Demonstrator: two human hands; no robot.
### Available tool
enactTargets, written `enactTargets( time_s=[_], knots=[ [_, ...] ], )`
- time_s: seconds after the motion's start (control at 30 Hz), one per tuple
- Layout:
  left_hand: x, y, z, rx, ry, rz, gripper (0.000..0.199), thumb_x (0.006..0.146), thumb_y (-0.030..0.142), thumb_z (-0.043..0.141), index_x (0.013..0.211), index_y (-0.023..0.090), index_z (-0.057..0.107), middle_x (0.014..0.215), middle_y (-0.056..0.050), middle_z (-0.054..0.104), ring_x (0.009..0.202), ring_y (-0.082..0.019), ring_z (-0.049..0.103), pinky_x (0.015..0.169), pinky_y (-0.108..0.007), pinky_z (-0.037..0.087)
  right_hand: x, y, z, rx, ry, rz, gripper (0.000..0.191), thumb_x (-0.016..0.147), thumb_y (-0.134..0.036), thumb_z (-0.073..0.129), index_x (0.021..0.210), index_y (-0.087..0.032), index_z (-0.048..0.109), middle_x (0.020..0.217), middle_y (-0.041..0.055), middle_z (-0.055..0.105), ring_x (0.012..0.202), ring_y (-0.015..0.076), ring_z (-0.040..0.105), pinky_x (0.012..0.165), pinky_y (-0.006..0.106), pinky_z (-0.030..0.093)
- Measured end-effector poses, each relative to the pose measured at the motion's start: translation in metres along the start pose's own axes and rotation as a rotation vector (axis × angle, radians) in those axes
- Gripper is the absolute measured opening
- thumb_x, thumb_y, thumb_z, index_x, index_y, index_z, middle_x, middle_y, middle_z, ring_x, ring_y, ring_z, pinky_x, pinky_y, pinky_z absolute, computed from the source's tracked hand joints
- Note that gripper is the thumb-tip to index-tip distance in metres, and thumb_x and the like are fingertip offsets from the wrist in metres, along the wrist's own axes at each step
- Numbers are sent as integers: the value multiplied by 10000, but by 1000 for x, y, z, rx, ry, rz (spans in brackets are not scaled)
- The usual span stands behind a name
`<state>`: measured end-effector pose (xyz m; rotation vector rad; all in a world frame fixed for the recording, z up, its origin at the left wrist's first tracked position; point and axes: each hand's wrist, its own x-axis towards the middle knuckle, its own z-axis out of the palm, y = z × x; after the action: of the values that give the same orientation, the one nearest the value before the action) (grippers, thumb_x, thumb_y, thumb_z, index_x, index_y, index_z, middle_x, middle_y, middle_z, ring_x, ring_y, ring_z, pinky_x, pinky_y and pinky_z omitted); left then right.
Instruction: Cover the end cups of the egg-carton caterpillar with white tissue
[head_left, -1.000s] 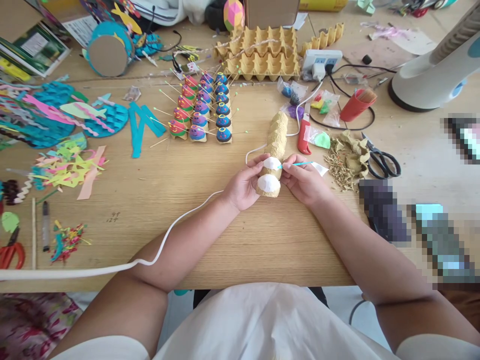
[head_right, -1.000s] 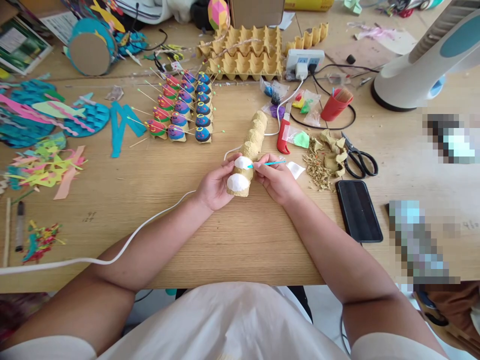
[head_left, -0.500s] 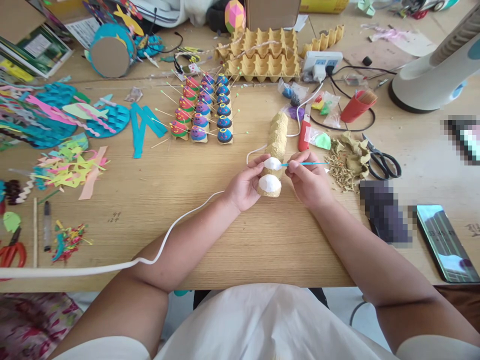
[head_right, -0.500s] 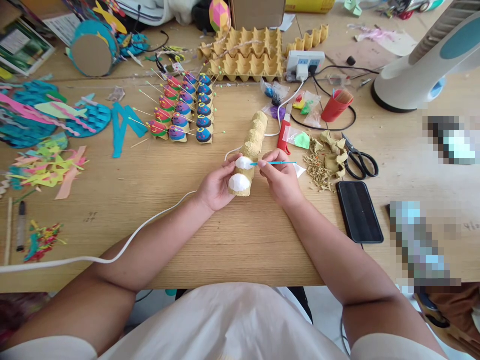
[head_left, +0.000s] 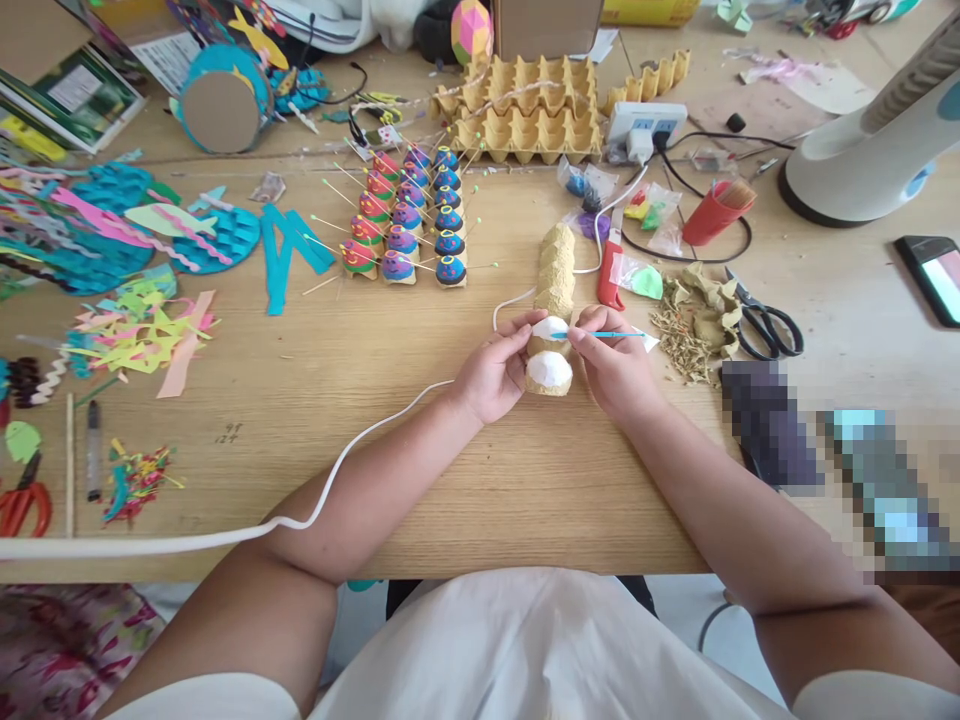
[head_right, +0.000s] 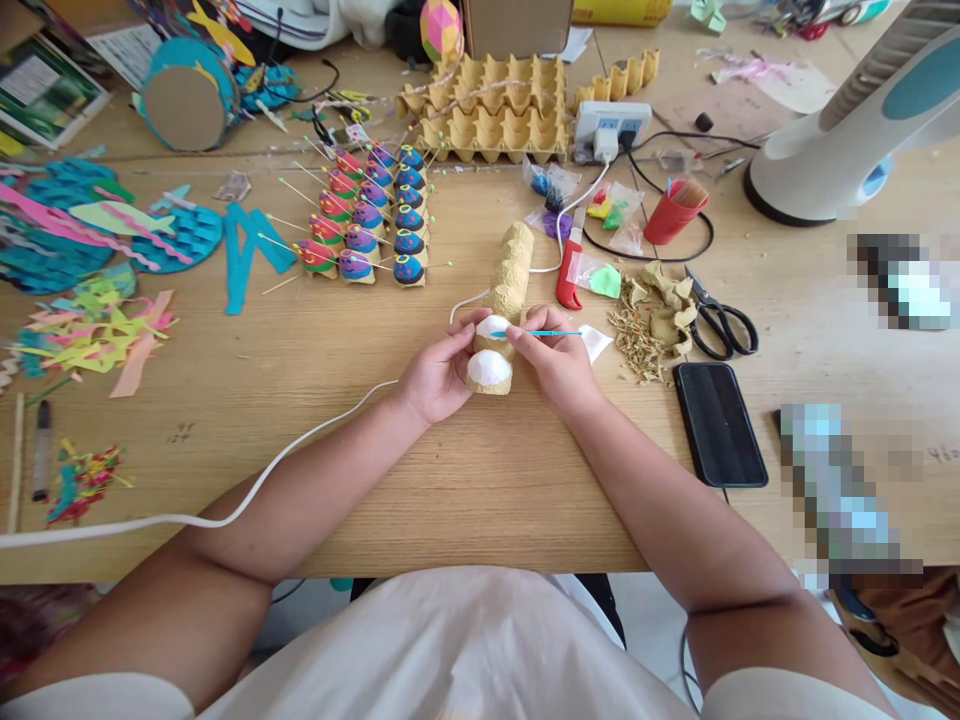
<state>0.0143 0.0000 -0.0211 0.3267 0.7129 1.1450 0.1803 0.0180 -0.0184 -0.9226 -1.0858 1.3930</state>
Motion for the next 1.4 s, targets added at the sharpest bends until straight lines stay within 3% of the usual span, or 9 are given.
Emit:
enactTargets(
  time_s=[0.2,0.43,0.7,0.97,1.27,1.4],
  knots=[
    [1,-2,0,-25,-16,3,178,1019,144,637,1070,217,791,974,2,832,815,-96,751,784,-216,549,-1,1,1,-29,40,-20,538,682,-508,999,702,-240,532,814,-25,453,743,143,399,694,320,341],
    [2,-2,-3,-13,7,-7,203,1013,155,651,1135,231,795,1007,-6,834,883,-121,766,883,-243,565,-2,-1,0,-139,39,-104,486,745,-477,964,708,-240,541,830,-19,468,768,149,429,702,320,373],
    [1,-1,-1,-20,-2,-9,202,1014,140,633,1106,222,793,985,1,829,839,-108,755,816,-223,564,-3,2,0,-144,50,-100,465,764,-461,961,730,-243,552,833,-23,480,758,143,438,697,317,378],
    [0,0,0,-20,23,-19,207,1000,141,651,1130,216,793,1005,-12,826,856,-121,755,858,-250,561,-3,7,-6,-252,43,-178,401,817,-435,928,757,-252,576,893,-8,483,850,173,456,790,332,432],
    [0,-3,3,-1,-22,31,177,1009,121,644,1057,201,793,978,-8,835,849,-106,757,800,-217,556,2,5,-9,-160,43,-279,494,758,-589,953,744,-254,591,933,2,491,896,182,509,881,368,481],
    [-2,-4,5,18,1,39,179,1008,128,638,1043,197,799,948,-7,828,803,-95,732,749,-207,534,5,11,-14,-241,26,-279,452,778,-540,944,741,-250,599,943,-3,500,916,179,528,936,386,488]
  ],
)
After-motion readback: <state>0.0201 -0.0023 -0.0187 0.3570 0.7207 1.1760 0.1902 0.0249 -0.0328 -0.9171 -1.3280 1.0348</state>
